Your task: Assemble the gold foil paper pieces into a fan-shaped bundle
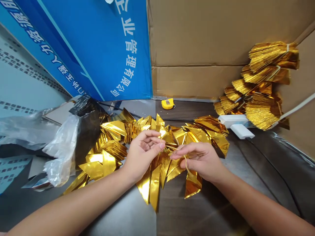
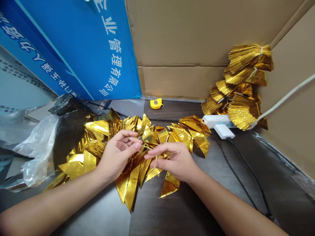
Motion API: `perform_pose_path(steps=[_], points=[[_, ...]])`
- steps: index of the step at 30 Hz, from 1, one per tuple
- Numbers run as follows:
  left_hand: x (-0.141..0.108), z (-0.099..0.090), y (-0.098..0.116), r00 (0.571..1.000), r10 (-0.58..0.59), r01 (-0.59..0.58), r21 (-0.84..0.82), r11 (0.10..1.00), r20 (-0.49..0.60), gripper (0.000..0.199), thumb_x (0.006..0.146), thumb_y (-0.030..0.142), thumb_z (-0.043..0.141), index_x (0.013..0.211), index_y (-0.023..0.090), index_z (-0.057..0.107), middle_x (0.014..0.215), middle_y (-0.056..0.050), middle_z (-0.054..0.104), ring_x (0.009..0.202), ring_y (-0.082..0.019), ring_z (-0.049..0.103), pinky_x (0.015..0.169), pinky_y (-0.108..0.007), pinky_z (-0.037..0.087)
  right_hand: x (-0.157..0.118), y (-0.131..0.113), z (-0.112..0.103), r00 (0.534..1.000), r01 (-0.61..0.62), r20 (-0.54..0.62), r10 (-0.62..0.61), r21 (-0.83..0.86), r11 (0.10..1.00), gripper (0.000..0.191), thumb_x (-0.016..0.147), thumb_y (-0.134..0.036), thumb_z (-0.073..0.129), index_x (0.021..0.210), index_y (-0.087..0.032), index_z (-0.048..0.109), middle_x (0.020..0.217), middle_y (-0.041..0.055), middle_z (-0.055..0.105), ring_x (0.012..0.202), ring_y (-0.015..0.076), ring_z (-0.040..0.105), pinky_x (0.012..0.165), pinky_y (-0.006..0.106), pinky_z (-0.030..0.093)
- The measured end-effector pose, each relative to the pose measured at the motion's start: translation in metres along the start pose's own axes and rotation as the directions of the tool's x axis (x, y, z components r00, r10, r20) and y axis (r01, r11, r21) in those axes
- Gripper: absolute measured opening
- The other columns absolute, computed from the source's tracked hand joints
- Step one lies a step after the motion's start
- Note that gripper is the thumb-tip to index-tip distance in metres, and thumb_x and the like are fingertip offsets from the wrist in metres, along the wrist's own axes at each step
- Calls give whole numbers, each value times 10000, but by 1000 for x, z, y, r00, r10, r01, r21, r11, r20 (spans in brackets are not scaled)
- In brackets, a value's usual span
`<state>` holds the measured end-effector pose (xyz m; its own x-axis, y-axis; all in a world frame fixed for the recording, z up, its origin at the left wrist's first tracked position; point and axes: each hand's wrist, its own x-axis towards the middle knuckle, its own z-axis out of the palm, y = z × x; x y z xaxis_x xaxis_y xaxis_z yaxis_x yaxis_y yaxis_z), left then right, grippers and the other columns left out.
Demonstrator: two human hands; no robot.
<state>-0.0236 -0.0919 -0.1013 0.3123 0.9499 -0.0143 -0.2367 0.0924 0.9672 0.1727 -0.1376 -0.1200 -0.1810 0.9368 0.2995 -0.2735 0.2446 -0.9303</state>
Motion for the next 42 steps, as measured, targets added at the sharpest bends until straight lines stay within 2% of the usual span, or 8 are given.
perform_pose_path(steps=[6,9,11,16,22,28,33,42], points=[[-6,6,-6,999,39,-42,79,996,36,218,804,211,797,893,148,608,768,11,676,691,-21,625,652,-85,508,6,-2,4,976,0,-215,28,133,991,220,877,-490,755,853,-277,804,761,-2,681,635,109,646,588,245,528],[-5,7,-8,997,73,-75,109,991,27,210,808,189,781,900,154,596,772,10,687,695,-21,639,652,-78,515,10,-5,6,947,-71,-286,148,263,962,246,845,-502,783,813,-258,779,882,8,679,626,93,621,520,219,474],[-4,7,-10,995,94,-96,120,988,18,208,809,174,772,915,159,594,782,8,696,709,-24,654,663,-77,524,10,-6,6,921,-137,-309,237,314,940,251,820,-503,807,848,-257,767,775,-3,673,569,86,590,492,206,456],[-4,4,-15,990,130,-135,100,986,54,199,811,130,754,930,162,598,794,1,710,731,-36,683,690,-92,553,6,-1,10,885,-329,-295,360,149,932,376,796,-523,816,986,-206,749,616,-22,639,471,82,549,436,201,441],[-6,3,-18,983,155,-162,64,985,102,220,811,84,741,966,174,613,817,6,735,760,-48,716,727,-110,592,0,3,19,942,-302,-195,272,-142,943,260,896,-444,714,919,-186,703,703,29,719,534,111,637,457,221,489],[-7,-2,-19,991,115,-123,135,983,68,168,804,108,763,938,171,684,810,9,759,736,-49,734,710,-86,595,1,1,16,927,-326,-279,252,-263,908,419,875,-430,720,1206,-202,601,714,9,745,569,151,684,560,285,592],[-6,-2,-16,988,102,-119,149,982,115,77,826,112,743,877,169,736,811,-2,775,740,-75,751,714,-114,613,1,1,15,919,-351,-288,268,-292,890,268,856,-446,732,928,-193,684,702,35,741,583,157,694,570,285,596],[-4,-4,-17,974,168,-208,303,930,152,54,856,173,732,878,186,779,842,-27,744,791,-81,704,726,-151,576,4,-1,23,933,-283,-300,200,-264,922,186,903,-384,704,861,-203,701,679,18,706,603,135,667,590,265,586]])
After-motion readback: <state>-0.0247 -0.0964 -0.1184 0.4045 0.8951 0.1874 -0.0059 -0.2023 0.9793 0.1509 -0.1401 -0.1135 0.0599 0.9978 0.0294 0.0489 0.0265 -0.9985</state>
